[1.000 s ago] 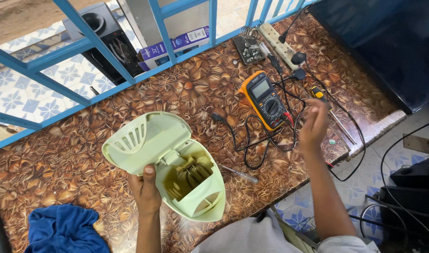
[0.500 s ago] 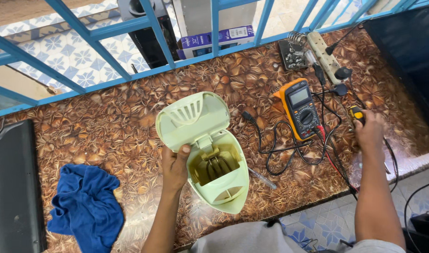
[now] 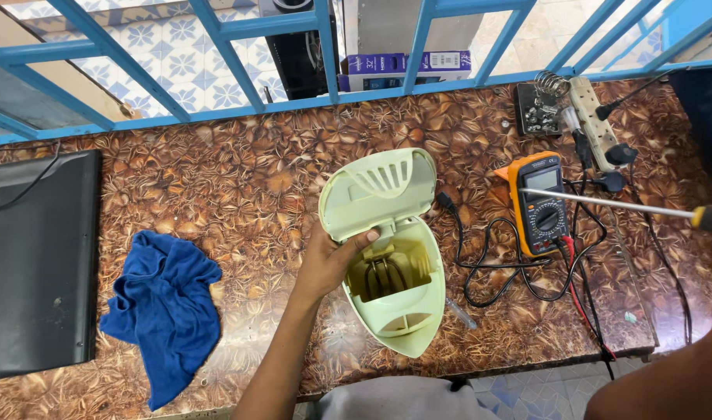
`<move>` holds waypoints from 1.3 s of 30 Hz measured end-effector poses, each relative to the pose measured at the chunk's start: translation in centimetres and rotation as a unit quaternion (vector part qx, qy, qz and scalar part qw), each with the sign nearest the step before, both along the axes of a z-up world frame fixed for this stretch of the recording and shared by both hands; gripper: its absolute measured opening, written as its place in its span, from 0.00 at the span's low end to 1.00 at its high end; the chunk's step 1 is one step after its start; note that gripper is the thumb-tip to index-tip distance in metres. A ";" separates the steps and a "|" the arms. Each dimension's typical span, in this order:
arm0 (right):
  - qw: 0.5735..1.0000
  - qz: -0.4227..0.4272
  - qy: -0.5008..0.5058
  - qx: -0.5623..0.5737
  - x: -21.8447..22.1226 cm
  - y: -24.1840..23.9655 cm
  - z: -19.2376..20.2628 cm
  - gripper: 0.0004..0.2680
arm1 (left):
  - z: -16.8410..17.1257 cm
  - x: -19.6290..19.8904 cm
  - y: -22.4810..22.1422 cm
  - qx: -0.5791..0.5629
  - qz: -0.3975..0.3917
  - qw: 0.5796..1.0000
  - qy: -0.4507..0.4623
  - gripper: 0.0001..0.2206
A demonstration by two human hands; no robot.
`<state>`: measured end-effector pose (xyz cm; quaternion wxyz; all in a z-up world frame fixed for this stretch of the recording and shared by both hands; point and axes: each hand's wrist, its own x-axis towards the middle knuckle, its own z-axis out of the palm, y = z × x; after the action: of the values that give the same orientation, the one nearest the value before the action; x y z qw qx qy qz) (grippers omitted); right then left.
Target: The person disassembles a plastic electric kettle by removing screws with a screwdriver and prying the casing apart by hand.
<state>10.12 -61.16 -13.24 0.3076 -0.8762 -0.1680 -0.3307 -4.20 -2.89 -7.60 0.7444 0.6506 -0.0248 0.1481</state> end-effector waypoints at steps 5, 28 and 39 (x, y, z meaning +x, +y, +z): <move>0.970 0.142 0.156 0.121 -5.0 18.5 16.1 0.17 | -0.3 -0.3 0.1 0.007 -0.001 0.998 0.065 0.26; 0.968 0.246 0.056 0.013 -8.6 32.2 25.0 0.18 | 1.3 -0.5 0.6 0.079 -0.058 0.994 0.037 0.21; 0.942 0.105 0.220 -0.232 -2.8 33.1 30.8 0.13 | 1.4 0.0 1.0 0.118 -0.054 0.991 0.004 0.20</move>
<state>7.29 -28.05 17.59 0.1579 -0.9517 -0.2591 -0.0475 -4.22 -1.90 -6.20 0.6692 0.7325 -0.0744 0.1009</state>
